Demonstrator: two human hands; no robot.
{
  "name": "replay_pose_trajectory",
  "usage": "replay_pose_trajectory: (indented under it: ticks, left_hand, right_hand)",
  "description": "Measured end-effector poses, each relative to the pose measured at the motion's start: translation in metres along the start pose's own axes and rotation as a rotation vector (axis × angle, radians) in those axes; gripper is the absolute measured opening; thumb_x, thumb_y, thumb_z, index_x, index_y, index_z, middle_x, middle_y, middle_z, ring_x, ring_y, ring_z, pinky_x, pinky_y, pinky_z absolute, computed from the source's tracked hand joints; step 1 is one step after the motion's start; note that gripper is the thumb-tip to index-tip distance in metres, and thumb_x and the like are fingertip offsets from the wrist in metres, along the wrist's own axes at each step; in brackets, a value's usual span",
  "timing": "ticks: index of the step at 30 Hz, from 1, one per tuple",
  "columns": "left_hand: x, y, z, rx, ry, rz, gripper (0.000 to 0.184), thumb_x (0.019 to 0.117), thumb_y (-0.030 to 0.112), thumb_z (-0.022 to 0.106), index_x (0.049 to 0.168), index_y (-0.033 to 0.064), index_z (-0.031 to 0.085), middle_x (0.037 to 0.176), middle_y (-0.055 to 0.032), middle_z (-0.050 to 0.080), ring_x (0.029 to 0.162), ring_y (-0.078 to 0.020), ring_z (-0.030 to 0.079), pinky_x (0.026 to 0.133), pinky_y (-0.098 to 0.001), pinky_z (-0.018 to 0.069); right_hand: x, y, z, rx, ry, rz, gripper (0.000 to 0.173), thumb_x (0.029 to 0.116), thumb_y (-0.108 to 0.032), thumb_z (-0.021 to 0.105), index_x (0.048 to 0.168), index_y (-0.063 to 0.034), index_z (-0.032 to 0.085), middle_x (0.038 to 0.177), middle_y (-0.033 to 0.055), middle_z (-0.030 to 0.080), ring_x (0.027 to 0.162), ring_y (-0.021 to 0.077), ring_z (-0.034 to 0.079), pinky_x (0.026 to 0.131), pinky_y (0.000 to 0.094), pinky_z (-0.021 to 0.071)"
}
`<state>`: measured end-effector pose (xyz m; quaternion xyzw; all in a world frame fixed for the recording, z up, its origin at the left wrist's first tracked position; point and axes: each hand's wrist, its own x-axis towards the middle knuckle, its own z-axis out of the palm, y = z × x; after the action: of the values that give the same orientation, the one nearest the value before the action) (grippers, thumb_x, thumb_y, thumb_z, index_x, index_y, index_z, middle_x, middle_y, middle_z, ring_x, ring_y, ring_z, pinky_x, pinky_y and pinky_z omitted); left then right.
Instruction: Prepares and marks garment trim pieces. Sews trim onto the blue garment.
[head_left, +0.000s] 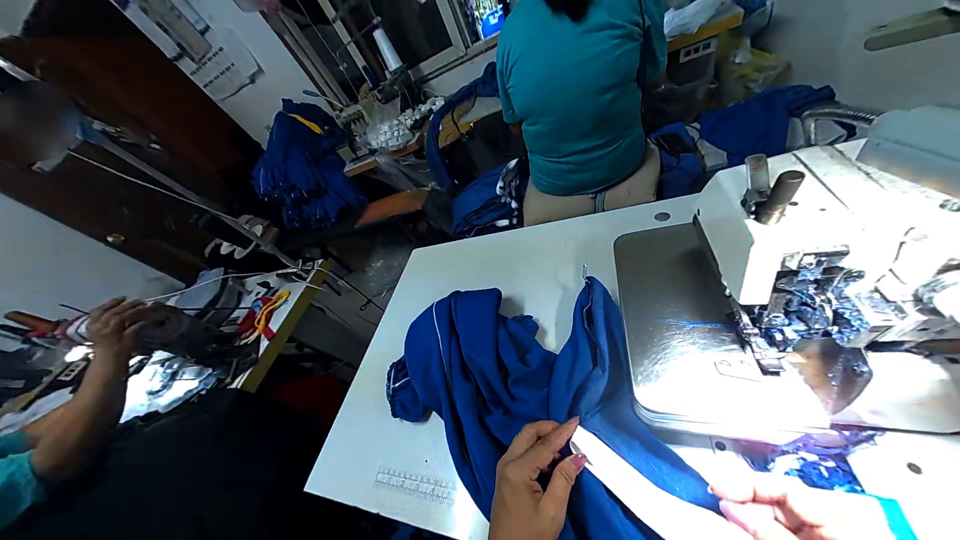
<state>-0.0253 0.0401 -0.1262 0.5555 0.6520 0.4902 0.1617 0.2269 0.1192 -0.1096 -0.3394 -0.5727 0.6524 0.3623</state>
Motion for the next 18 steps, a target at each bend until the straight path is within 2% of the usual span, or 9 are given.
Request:
replay_pose_trajectory:
  ticks: [3, 6, 10, 15, 18]
  left_hand:
    - [0.002, -0.004, 0.000, 0.000, -0.042, -0.015, 0.025, 0.0950, 0.015, 0.068, 0.117, 0.0068, 0.078, 0.110, -0.0061, 0.073, 0.098, -0.0043, 0.068, 0.084, -0.0177, 0.0572]
    - [0.002, -0.007, 0.002, 0.016, -0.027, -0.006, 0.021, 0.0940, 0.014, 0.068, 0.110, 0.0076, 0.080, 0.106, -0.0042, 0.074, 0.100, -0.0054, 0.068, 0.088, -0.0189, 0.0565]
    - [0.005, -0.008, 0.006, 0.071, 0.025, 0.036, 0.017, 0.0939, 0.016, 0.068, 0.099, 0.0078, 0.082, 0.099, -0.0032, 0.077, 0.095, -0.0059, 0.070, 0.088, -0.0210, 0.0568]
    - [0.011, -0.002, 0.012, -0.017, 0.106, -0.067, 0.018, 0.0923, 0.011, 0.066, 0.088, 0.0031, 0.081, 0.093, -0.0041, 0.077, 0.093, -0.0041, 0.071, 0.086, -0.0181, 0.0562]
    - [0.012, 0.002, 0.011, -0.128, 0.116, -0.179, 0.017, 0.0920, 0.009, 0.065, 0.086, 0.0015, 0.080, 0.091, -0.0038, 0.076, 0.091, -0.0035, 0.070, 0.084, -0.0178, 0.0563]
  right_hand:
    - [0.007, -0.004, 0.004, 0.099, 0.104, 0.074, 0.022, 0.0927, 0.007, 0.056, 0.105, -0.0100, 0.062, 0.089, -0.0112, 0.071, 0.078, -0.0010, 0.067, 0.070, 0.0190, 0.0570]
    - [0.008, -0.001, 0.007, 0.083, 0.221, -0.008, 0.021, 0.0922, 0.007, 0.056, 0.106, -0.0083, 0.062, 0.087, -0.0132, 0.069, 0.073, -0.0035, 0.065, 0.064, 0.0154, 0.0544]
    - [0.006, -0.005, 0.004, 0.138, 0.278, -0.164, 0.018, 0.0947, 0.001, 0.063, 0.108, -0.0107, 0.065, 0.098, -0.0134, 0.072, 0.085, -0.0030, 0.067, 0.074, 0.0161, 0.0572]
    - [0.002, -0.015, 0.004, 0.114, 0.235, -0.164, 0.018, 0.0948, 0.001, 0.061, 0.110, -0.0091, 0.061, 0.094, -0.0130, 0.070, 0.077, -0.0026, 0.066, 0.065, 0.0170, 0.0571]
    - [0.003, -0.015, 0.009, 0.080, 0.224, -0.158, 0.015, 0.0962, 0.000, 0.061, 0.110, -0.0063, 0.061, 0.097, -0.0107, 0.070, 0.082, -0.0016, 0.067, 0.071, 0.0183, 0.0575]
